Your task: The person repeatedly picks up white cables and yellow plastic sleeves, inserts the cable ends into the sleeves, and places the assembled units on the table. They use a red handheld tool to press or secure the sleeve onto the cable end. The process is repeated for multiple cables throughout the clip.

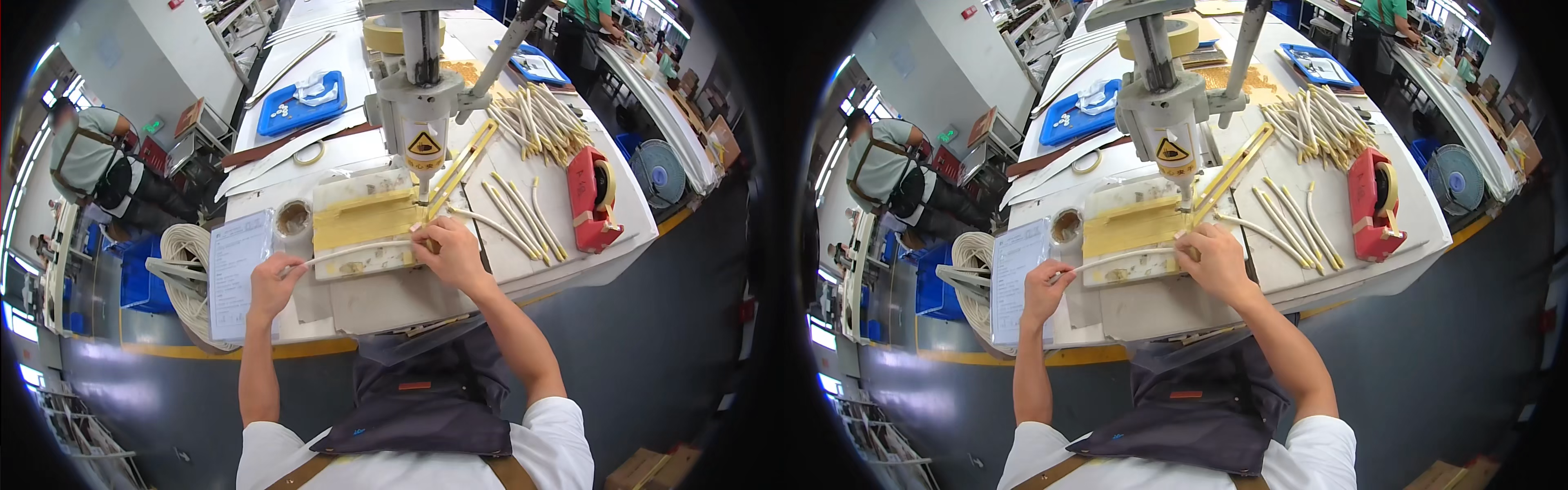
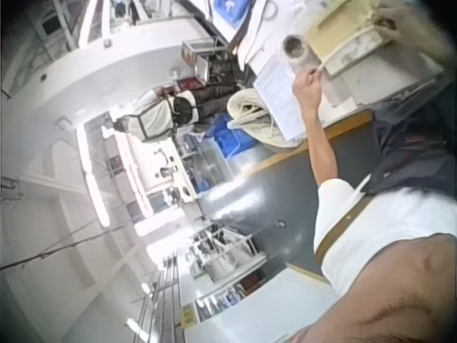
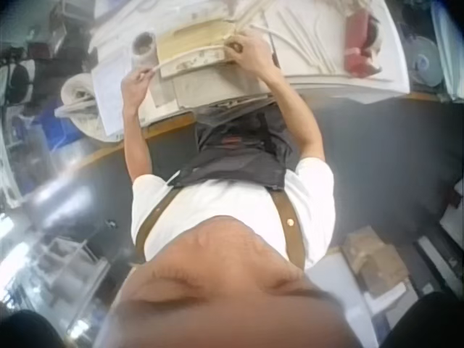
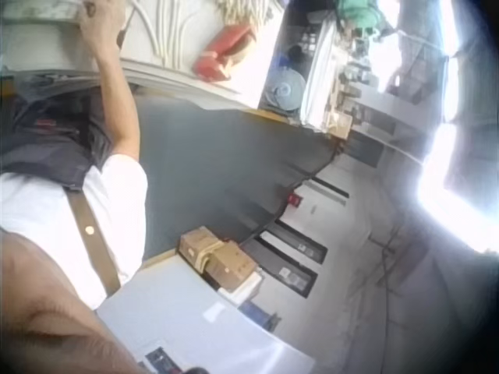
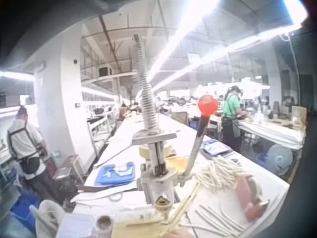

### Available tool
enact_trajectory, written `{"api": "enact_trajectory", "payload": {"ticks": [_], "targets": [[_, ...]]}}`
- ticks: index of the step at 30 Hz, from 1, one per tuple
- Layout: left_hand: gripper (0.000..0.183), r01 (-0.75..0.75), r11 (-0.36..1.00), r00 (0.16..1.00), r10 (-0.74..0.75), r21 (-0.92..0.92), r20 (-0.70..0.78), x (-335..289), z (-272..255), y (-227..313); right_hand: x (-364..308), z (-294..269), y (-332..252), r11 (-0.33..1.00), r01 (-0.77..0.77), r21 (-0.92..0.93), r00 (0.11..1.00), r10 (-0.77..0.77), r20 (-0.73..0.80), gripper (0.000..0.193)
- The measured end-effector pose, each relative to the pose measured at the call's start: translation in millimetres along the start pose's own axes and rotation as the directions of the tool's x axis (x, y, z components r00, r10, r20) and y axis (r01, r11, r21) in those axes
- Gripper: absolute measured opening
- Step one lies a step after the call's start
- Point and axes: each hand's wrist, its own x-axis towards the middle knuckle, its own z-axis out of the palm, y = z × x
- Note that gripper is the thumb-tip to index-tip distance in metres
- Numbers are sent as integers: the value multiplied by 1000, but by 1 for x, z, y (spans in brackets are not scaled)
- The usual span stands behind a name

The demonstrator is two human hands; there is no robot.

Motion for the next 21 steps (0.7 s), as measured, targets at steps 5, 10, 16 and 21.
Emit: {"api": "enact_trajectory", "payload": {"ticks": [5,10,16,21], "targets": [[16,-27,998,999,25,65,33,1,3,14,-2,2,5,998,55,-12,996,-55,-69,10],[15,-42,995,999,39,96,33,3,2,15,-1,4,5,999,46,21,996,-44,-73,11],[15,-46,993,998,42,113,35,0,1,17,-2,1,4,997,27,72,998,-22,-63,16],[15,-79,994,997,78,69,20,4,5,14,-9,-12,1,992,20,122,998,-12,-61,25]]}}
